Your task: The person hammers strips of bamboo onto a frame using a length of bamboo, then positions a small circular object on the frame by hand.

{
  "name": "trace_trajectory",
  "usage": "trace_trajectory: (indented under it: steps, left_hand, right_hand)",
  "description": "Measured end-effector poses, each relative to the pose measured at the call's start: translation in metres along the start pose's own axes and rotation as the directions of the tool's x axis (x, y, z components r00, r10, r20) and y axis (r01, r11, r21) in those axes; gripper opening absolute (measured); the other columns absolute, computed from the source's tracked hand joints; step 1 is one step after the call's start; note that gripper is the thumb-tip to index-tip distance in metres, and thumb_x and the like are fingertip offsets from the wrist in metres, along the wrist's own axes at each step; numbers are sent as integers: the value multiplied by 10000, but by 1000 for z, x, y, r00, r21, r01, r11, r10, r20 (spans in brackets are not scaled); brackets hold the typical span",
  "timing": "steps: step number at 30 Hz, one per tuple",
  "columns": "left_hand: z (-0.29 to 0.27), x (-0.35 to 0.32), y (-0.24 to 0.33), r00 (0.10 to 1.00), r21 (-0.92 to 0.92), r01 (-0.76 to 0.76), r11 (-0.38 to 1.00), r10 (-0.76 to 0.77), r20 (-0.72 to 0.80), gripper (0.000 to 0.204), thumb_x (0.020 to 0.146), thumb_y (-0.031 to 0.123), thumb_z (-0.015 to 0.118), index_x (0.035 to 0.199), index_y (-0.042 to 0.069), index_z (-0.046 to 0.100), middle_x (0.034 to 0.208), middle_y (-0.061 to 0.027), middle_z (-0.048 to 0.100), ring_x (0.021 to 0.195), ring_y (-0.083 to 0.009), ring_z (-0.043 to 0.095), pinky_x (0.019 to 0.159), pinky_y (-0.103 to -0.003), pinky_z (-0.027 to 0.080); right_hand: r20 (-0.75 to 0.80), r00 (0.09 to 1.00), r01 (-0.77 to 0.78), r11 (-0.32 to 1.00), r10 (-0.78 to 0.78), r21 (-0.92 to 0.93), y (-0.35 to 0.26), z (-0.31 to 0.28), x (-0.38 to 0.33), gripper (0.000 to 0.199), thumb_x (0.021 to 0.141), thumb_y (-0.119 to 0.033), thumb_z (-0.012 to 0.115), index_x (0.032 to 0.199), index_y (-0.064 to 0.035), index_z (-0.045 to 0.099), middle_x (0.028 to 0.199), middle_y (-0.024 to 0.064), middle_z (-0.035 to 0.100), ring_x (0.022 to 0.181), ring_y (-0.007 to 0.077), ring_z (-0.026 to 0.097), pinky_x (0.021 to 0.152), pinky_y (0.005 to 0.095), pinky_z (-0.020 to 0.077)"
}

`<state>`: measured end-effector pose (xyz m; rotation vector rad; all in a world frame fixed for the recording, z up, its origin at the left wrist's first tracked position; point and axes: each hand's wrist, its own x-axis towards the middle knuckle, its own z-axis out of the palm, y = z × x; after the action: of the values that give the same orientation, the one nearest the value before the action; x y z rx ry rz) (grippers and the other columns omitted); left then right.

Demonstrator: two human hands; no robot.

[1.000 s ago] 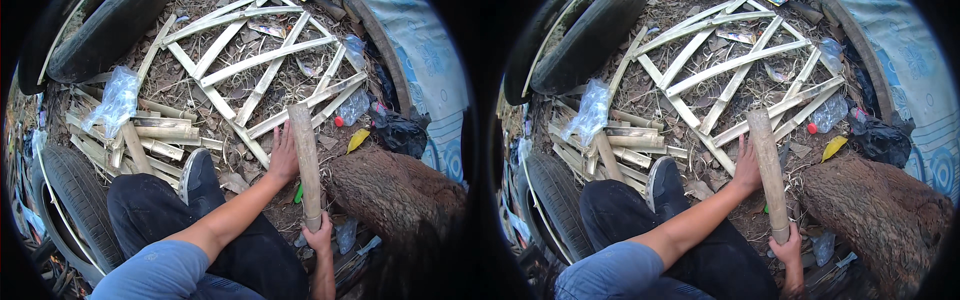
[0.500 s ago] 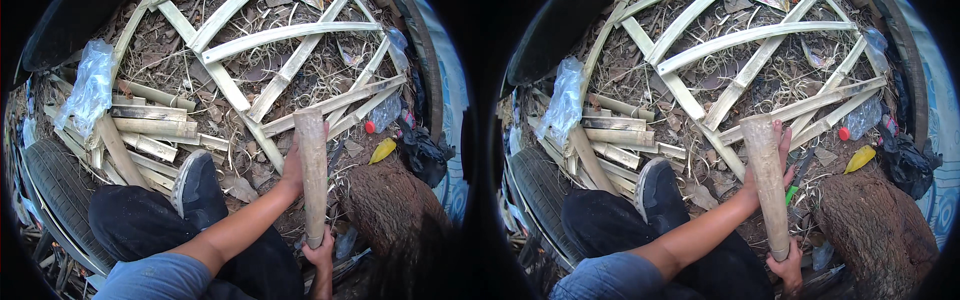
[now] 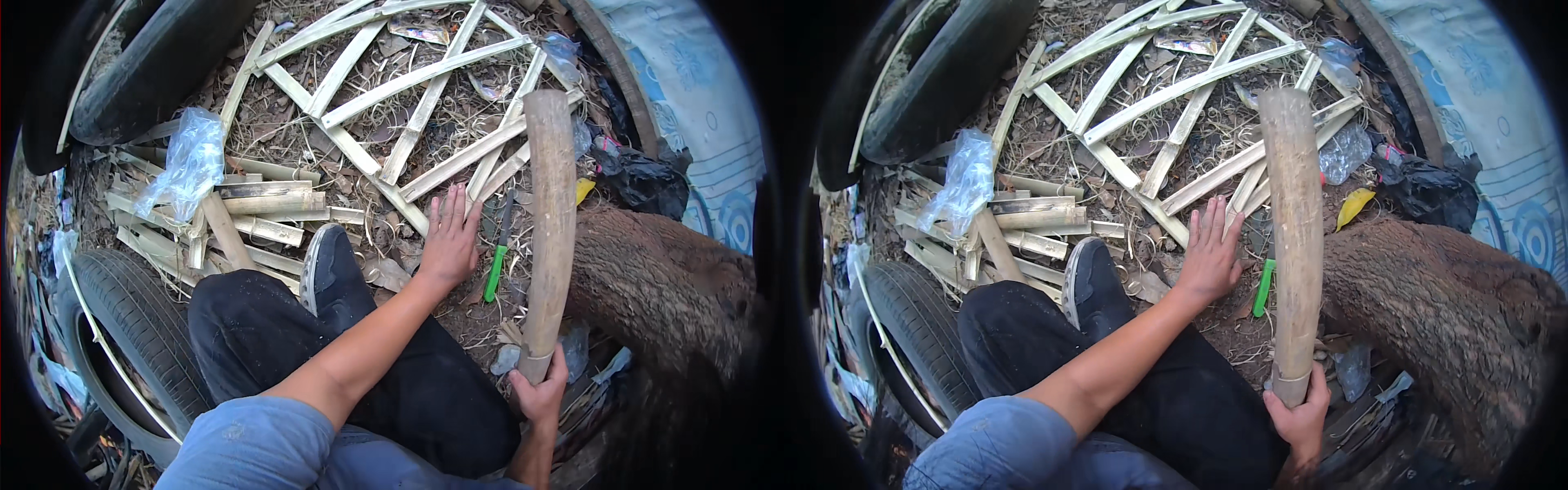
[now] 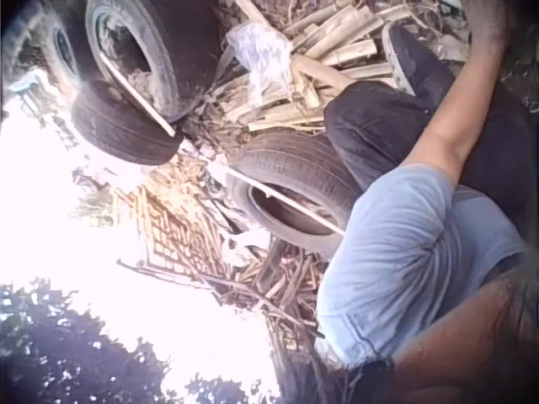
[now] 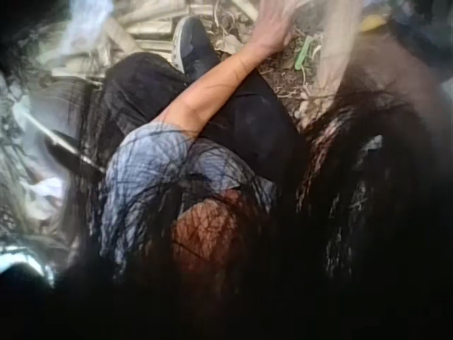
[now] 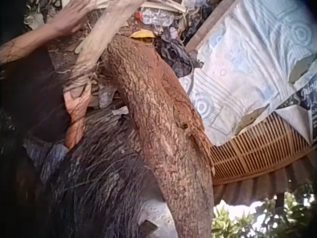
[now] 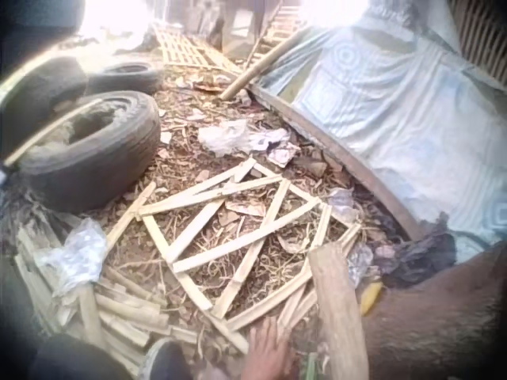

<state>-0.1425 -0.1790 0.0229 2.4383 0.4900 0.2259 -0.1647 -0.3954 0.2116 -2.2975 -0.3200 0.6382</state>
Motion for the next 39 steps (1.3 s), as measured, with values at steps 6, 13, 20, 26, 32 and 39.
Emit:
trace_trajectory:
  steps: [6, 13, 20, 26, 32, 39]
  left_hand:
    - [-122, -58, 7, 753, 361, -102, 927, -166, 637, 718, 819, 446, 671, 1396, 87, 438, 1485, -156, 401, 1401, -311, 343, 1138, -554, 229]
    - [-236, -89, -84, 854, 431, 31, 902, -248, 457, 643, 823, 411, 693, 1339, 99, 470, 1345, -161, 515, 1294, -344, 461, 1100, -509, 323]
    - [-210, -50, -85, 892, 336, 131, 933, -259, 370, 654, 851, 401, 668, 1386, 112, 425, 1417, -162, 456, 1328, -319, 428, 1060, -484, 379]
    - [-195, -52, -101, 752, 515, 118, 849, -415, 513, 682, 854, 443, 654, 1420, 151, 408, 1423, -158, 445, 1322, -333, 441, 1056, -491, 381]
    - [-196, -51, -99, 764, 535, 126, 836, -425, 485, 684, 861, 451, 646, 1428, 159, 399, 1428, -151, 446, 1334, -337, 425, 1048, -502, 392]
    - [-196, -46, -98, 782, 502, 141, 853, -407, 473, 684, 847, 458, 663, 1407, 150, 419, 1416, -156, 462, 1308, -339, 456, 1041, -482, 399]
  right_hand:
    - [-4, 992, -115, 938, 123, 326, -34, 39, -14, 537, 725, -82, 725, 1204, 37, 512, 962, 113, 648, 886, 201, 630, 819, 341, 501]
    - [-14, 997, -74, 997, 74, -5, -17, 89, -17, 561, 726, -196, 745, 1194, 20, 525, 960, 253, 672, 928, 395, 666, 813, 436, 516]
    - [47, 996, -68, 991, 74, -114, -26, 101, -19, 547, 726, -233, 724, 1183, 6, 540, 997, 273, 669, 981, 429, 648, 838, 466, 511]
    - [16, 996, -87, 991, 89, -104, -29, 100, -22, 551, 725, -225, 689, 1198, 12, 534, 1003, 290, 662, 987, 446, 638, 852, 473, 509]
    - [63, 993, -96, 989, 103, -111, -31, 98, -27, 575, 725, -227, 672, 1223, 8, 506, 1009, 303, 653, 978, 457, 630, 866, 494, 499]
    - [39, 996, -79, 986, 85, -147, -25, 94, -28, 593, 727, -244, 673, 1239, -5, 494, 940, 307, 656, 941, 475, 626, 860, 509, 497]
